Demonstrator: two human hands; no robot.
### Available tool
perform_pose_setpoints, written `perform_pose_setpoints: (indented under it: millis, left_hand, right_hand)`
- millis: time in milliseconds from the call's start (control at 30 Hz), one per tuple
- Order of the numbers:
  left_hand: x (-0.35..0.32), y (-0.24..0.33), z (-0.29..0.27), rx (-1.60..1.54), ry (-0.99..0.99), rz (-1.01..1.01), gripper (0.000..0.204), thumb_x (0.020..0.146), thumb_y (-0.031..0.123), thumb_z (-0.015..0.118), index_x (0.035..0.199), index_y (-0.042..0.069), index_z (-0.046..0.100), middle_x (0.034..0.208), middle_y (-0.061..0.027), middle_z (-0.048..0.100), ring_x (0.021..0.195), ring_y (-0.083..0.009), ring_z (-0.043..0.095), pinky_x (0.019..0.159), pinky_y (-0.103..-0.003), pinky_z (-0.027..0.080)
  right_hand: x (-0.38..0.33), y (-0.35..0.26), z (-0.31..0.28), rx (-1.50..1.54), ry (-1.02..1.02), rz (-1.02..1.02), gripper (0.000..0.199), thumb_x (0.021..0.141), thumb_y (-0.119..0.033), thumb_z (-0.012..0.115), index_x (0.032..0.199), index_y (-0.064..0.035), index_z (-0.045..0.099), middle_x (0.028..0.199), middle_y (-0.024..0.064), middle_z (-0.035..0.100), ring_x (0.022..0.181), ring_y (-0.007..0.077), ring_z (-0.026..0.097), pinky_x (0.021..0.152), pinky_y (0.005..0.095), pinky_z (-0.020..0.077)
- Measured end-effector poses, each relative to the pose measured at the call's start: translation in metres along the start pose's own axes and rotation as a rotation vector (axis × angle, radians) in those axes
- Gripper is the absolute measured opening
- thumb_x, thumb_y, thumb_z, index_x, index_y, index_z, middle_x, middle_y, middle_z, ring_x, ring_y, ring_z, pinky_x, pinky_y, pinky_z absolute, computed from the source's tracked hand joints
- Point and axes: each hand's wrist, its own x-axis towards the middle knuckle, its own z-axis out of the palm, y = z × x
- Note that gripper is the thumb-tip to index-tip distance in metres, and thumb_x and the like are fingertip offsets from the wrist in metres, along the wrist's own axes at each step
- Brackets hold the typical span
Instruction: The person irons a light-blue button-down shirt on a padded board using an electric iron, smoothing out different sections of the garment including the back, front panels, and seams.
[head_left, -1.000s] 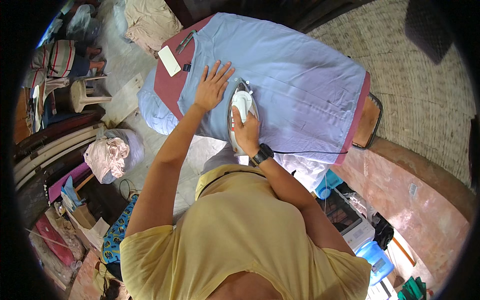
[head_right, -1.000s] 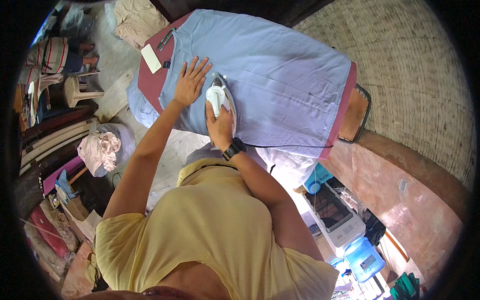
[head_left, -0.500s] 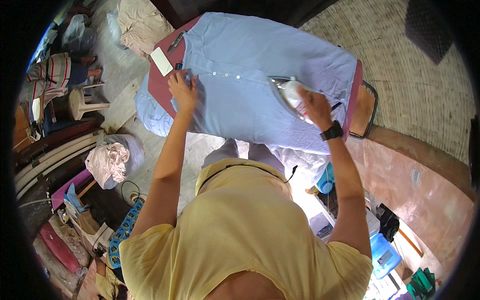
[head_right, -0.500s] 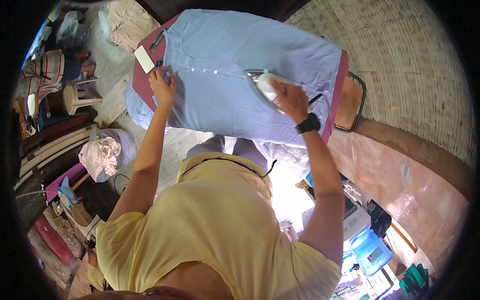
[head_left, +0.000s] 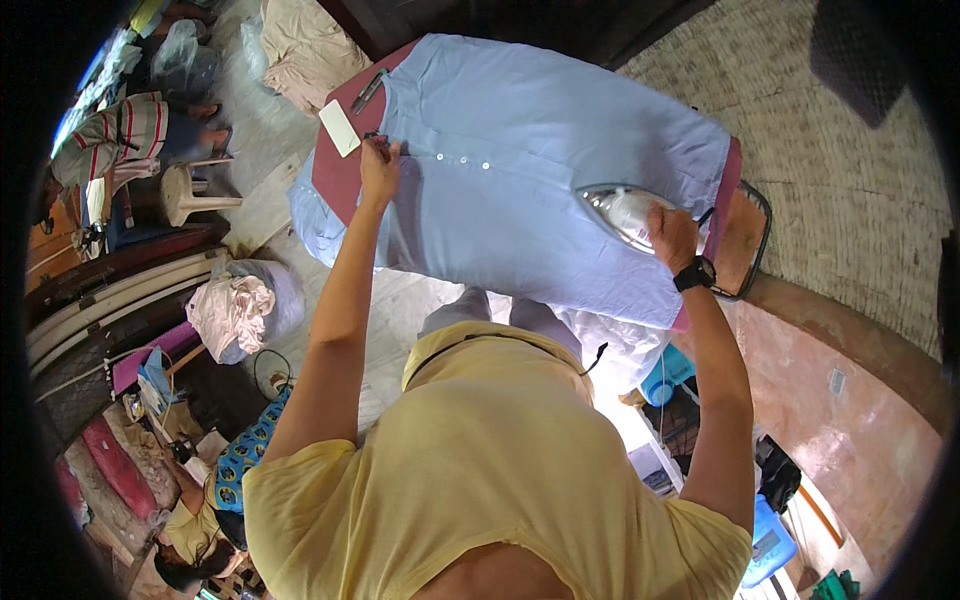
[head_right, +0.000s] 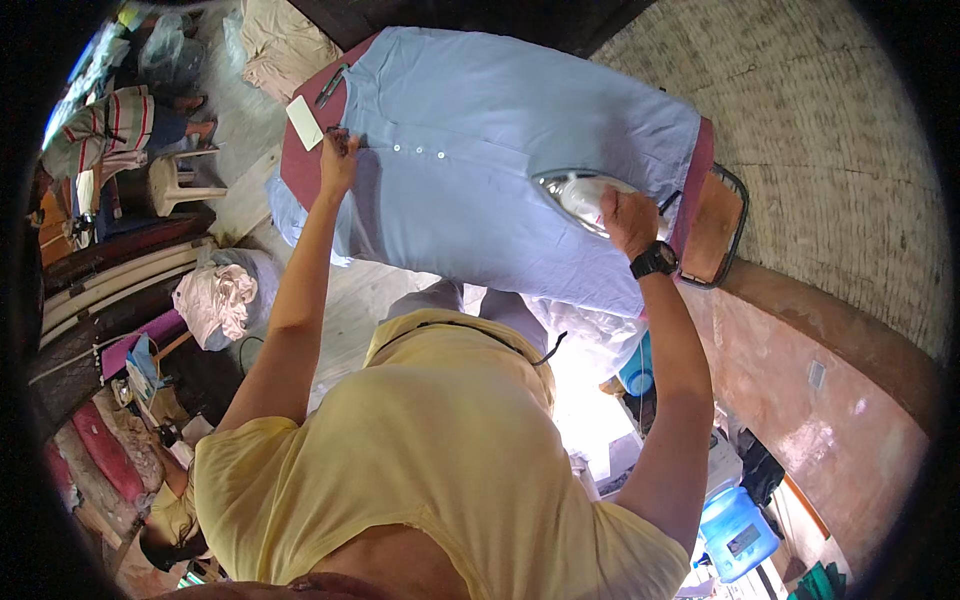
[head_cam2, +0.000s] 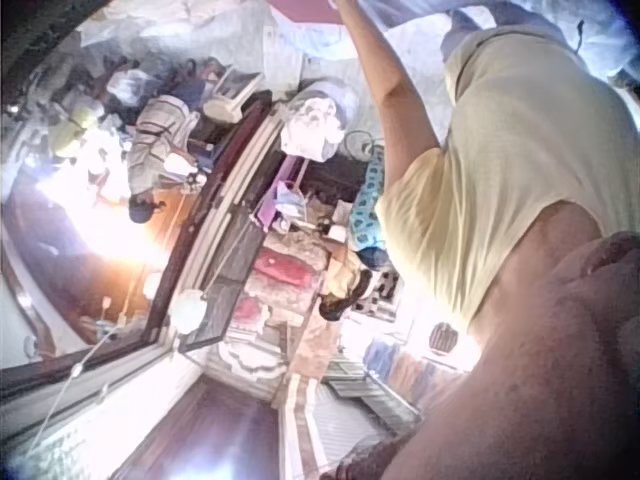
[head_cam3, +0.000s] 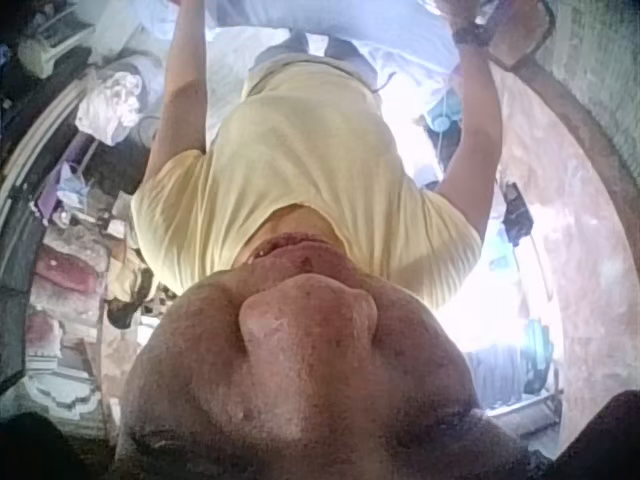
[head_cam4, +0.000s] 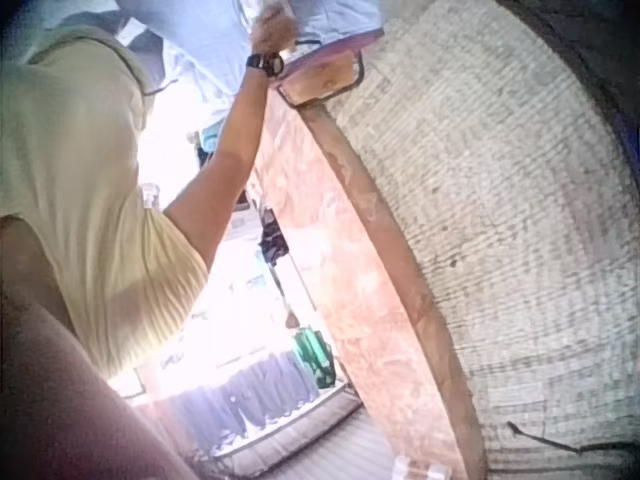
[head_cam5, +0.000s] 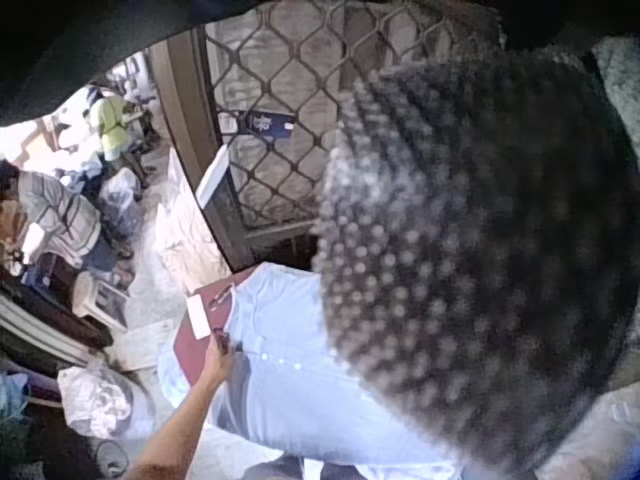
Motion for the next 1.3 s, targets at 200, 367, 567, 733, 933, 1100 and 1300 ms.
perform_pose_setpoints:
  millis: [200, 367, 567, 733, 933, 1100, 1300]
  left_hand:
    - [0.006, 0.047, 0.020, 0.455, 0.042, 0.026, 0.044, 0.090, 0.042, 0.065, 0.103, 0.003, 0.053, 0.106, -0.0169, 0.055, 0.088, -0.0410, 0.063, 0.070, -0.051, 0.051]
    - [0.008, 0.044, 0.016, 0.482, 0.091, 0.069, 0.034, 0.092, 0.037, 0.063, 0.098, 0.008, 0.049, 0.095, -0.0126, 0.061, 0.080, -0.0388, 0.064, 0.064, -0.050, 0.050]
    - [0.004, 0.037, 0.016, 0.568, 0.091, 0.141, 0.028, 0.094, 0.035, 0.059, 0.097, 0.011, 0.046, 0.091, -0.0093, 0.064, 0.071, -0.0376, 0.064, 0.057, -0.049, 0.048]
    - [0.005, 0.029, 0.018, 0.584, 0.089, 0.138, 0.028, 0.095, 0.036, 0.058, 0.097, 0.011, 0.045, 0.093, -0.0097, 0.063, 0.072, -0.0373, 0.065, 0.057, -0.049, 0.048]
    - [0.003, 0.029, 0.021, 0.585, 0.079, 0.123, 0.029, 0.095, 0.036, 0.057, 0.099, 0.011, 0.044, 0.094, -0.0114, 0.064, 0.072, -0.0395, 0.065, 0.058, -0.053, 0.048]
    - [0.005, 0.028, 0.019, 0.611, 0.067, 0.124, 0.029, 0.096, 0.037, 0.056, 0.100, 0.011, 0.044, 0.092, -0.0122, 0.064, 0.071, -0.0402, 0.065, 0.056, -0.052, 0.048]
    - [0.005, 0.022, 0.018, 0.581, 0.082, 0.167, 0.028, 0.096, 0.036, 0.056, 0.101, 0.011, 0.044, 0.095, -0.0104, 0.064, 0.072, -0.0395, 0.065, 0.057, -0.051, 0.049]
  right_hand:
    - [0.002, 0.000, -0.006, 0.029, -0.097, -0.127, 0.054, 0.096, -0.051, 0.045, 0.081, -0.0064, 0.072, 0.068, 0.0170, 0.067, 0.066, 0.0385, 0.066, 0.064, 0.0472, 0.0536]
    - [0.000, -0.020, -0.011, 0.121, 0.059, -0.336, 0.057, 0.082, -0.064, 0.063, 0.080, -0.0073, 0.072, 0.073, 0.0158, 0.069, 0.070, 0.0348, 0.068, 0.064, 0.0425, 0.0552]
    - [0.013, -0.067, -0.006, 0.210, -0.082, -0.150, 0.059, 0.078, -0.060, 0.070, 0.090, -0.0024, 0.073, 0.083, 0.0188, 0.071, 0.075, 0.0363, 0.069, 0.068, 0.0430, 0.0552]
    - [0.030, -0.109, -0.004, 0.125, -0.079, -0.132, 0.063, 0.077, -0.065, 0.068, 0.085, -0.0029, 0.073, 0.076, 0.0177, 0.070, 0.070, 0.0348, 0.068, 0.064, 0.0424, 0.0547]
    - [0.030, -0.124, 0.023, 0.185, 0.061, -0.180, 0.067, 0.075, -0.075, 0.061, 0.081, -0.0089, 0.075, 0.062, 0.0148, 0.066, 0.056, 0.0332, 0.066, 0.053, 0.0434, 0.0522]
    - [0.032, -0.143, 0.019, 0.138, 0.015, -0.121, 0.072, 0.076, -0.078, 0.057, 0.083, -0.0085, 0.075, 0.064, 0.0144, 0.067, 0.058, 0.0322, 0.067, 0.054, 0.0441, 0.0522]
    - [0.032, -0.148, 0.018, 0.117, -0.034, -0.173, 0.072, 0.075, -0.077, 0.059, 0.080, -0.0069, 0.074, 0.064, 0.0160, 0.067, 0.059, 0.0316, 0.067, 0.057, 0.0441, 0.0530]
